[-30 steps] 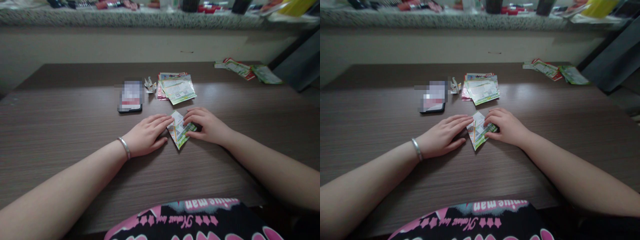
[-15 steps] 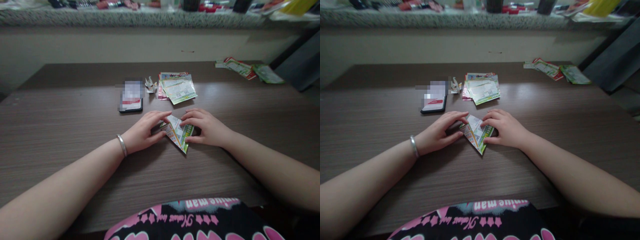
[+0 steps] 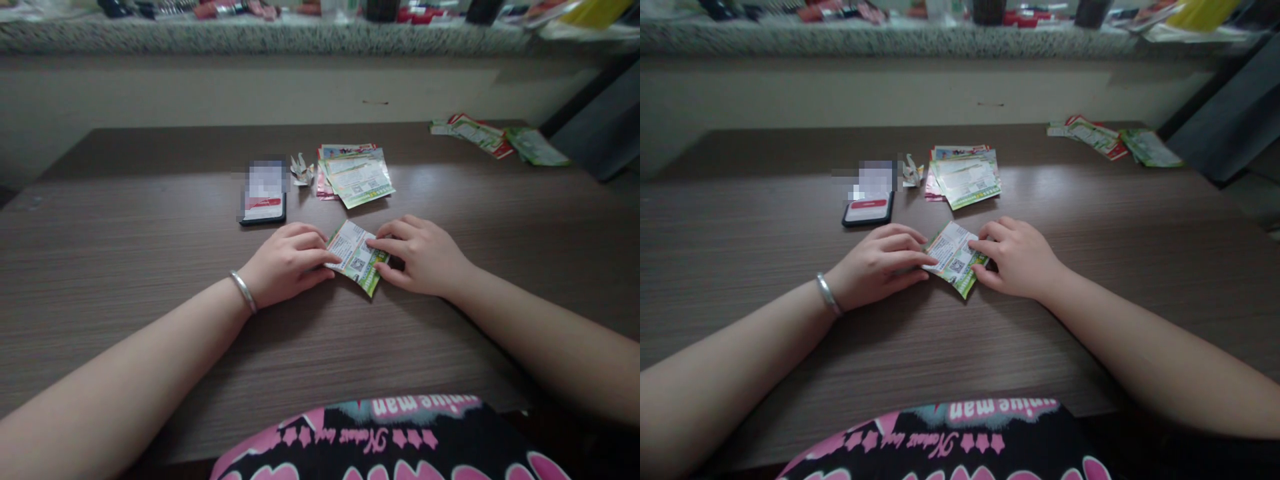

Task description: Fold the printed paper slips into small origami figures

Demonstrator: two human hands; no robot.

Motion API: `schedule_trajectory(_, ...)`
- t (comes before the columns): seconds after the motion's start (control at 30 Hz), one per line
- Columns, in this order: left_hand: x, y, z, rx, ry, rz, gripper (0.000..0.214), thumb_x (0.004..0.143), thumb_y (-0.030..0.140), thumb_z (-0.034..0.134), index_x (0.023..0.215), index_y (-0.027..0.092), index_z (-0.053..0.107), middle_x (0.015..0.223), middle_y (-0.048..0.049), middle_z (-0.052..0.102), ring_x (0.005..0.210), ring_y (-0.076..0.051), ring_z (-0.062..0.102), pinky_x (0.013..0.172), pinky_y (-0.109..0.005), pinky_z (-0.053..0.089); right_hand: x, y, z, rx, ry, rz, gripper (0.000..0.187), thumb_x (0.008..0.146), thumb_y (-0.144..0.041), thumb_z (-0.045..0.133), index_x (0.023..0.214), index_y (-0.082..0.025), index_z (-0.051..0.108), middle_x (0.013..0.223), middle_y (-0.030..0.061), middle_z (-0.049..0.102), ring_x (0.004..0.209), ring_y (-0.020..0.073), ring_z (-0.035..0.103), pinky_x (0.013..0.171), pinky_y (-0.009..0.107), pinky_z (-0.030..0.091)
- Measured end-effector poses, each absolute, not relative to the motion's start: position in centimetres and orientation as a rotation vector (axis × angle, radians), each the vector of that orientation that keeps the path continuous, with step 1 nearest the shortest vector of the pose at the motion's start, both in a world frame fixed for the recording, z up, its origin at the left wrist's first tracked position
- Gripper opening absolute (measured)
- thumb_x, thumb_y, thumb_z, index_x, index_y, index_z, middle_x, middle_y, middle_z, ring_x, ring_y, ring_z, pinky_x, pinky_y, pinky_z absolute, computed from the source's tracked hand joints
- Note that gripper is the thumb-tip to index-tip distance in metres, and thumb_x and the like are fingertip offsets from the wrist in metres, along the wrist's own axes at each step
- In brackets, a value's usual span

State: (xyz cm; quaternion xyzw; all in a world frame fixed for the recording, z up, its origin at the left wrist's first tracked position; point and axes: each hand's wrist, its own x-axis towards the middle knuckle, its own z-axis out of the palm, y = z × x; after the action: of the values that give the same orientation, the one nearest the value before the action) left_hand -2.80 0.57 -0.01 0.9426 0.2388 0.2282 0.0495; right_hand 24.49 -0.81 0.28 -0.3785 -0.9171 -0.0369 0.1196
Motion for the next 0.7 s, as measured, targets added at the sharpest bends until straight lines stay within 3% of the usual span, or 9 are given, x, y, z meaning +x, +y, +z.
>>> schedule_trajectory(0.23, -2.9, 0.4, 0.1, 3.123, 0.747, 0.568, 0.019, 0.093, 0.030, 0.053, 0.097, 0.030, 0.071, 0.083, 0.0007, 0.067, 0.077, -0.014, 0.059, 0.096, -0.039, 0.042, 25.1, -0.4, 0.1, -1.006, -2.686, -0.074, 0.039, 0.090, -0.041, 0.052, 0.113, -0.016, 0.069, 0.105, 0.0103, 0.067, 0.091, 0.0235, 0.057, 0.085, 0.038, 0.046)
schedule_trajectory(0.47, -3.0, 0.4, 0.1, 3.202, 0.903, 0.554, 0.022, 0.092, 0.033, 0.052, 0.098, 0.025, 0.071, 0.081, -0.0018, 0.067, 0.075, -0.017, 0.058, 0.088, -0.037, 0.046, 26.0, -0.3, 0.6, -0.969, -2.725, -0.017, 0.041, 0.085, -0.051, 0.058, 0.102, -0.016, 0.071, 0.106, 0.0076, 0.070, 0.091, 0.0230, 0.061, 0.081, 0.037, 0.048)
schedule_trajectory(0.7, -2.9, 0.4, 0.1, 3.212, 0.968, 0.510, 0.023, 0.093, 0.034, 0.050, 0.096, 0.024, 0.071, 0.077, -0.0020, 0.064, 0.075, -0.018, 0.056, 0.081, -0.034, 0.045, 25.9, -0.3, 0.3, -0.935, -2.701, -0.151, 0.023, 0.091, -0.029, 0.051, 0.095, -0.019, 0.071, 0.100, 0.0020, 0.073, 0.088, 0.0193, 0.064, 0.078, 0.033, 0.048)
